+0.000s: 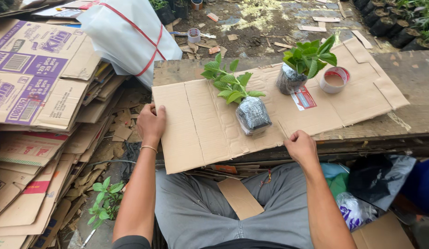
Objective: The person cuts a piece of cardboard with a utility knife, then places two potted plants inside the cut cardboard to create a makeshift box. The person folds the cardboard around the plants to secure them.
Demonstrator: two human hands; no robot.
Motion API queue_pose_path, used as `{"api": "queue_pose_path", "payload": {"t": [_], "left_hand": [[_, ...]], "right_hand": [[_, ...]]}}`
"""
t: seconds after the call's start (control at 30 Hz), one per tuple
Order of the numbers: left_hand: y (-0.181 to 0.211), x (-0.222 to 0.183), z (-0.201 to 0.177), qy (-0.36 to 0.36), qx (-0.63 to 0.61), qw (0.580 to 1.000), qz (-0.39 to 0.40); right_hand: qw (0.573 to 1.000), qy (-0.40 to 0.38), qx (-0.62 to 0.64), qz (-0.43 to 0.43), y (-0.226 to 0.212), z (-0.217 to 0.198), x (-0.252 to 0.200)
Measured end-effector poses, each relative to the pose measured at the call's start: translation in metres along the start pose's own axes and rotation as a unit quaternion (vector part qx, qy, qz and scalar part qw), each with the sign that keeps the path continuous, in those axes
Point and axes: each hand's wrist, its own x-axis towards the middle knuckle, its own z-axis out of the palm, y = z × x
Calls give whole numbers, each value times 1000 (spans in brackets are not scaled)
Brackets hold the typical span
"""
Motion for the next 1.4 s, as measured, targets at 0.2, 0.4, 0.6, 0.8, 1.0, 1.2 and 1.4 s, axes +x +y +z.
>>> {"api": "queue_pose_path", "payload": {"t": [0.2, 0.4, 0.6, 0.8, 1.0, 1.2, 1.4], "left_hand": [[-5, 4, -4, 33, -15, 999, -3], [-8, 4, -5, 7, -71, 997, -30], [-19, 19, -2, -34, -101, 993, -51], [-31, 79, 13, -77, -99, 992, 2], [-22, 115, 32, -1, -141, 990, 26], [-29, 110, 46, 51, -175, 982, 42], [-41, 119, 52, 26, -229, 972, 40]], "right_hand": [[877, -59, 477, 21, -28, -14, -39], [857, -198, 475, -14, -129, 23, -98], [829, -344, 441, -17, -212, 108, -86], [909, -361, 189, -81, -230, 133, -51], [901, -408, 64, -133, -251, 128, -38], [888, -420, 149, -114, -254, 120, -43], [935, -267, 110, -205, -302, 140, -26]]}}
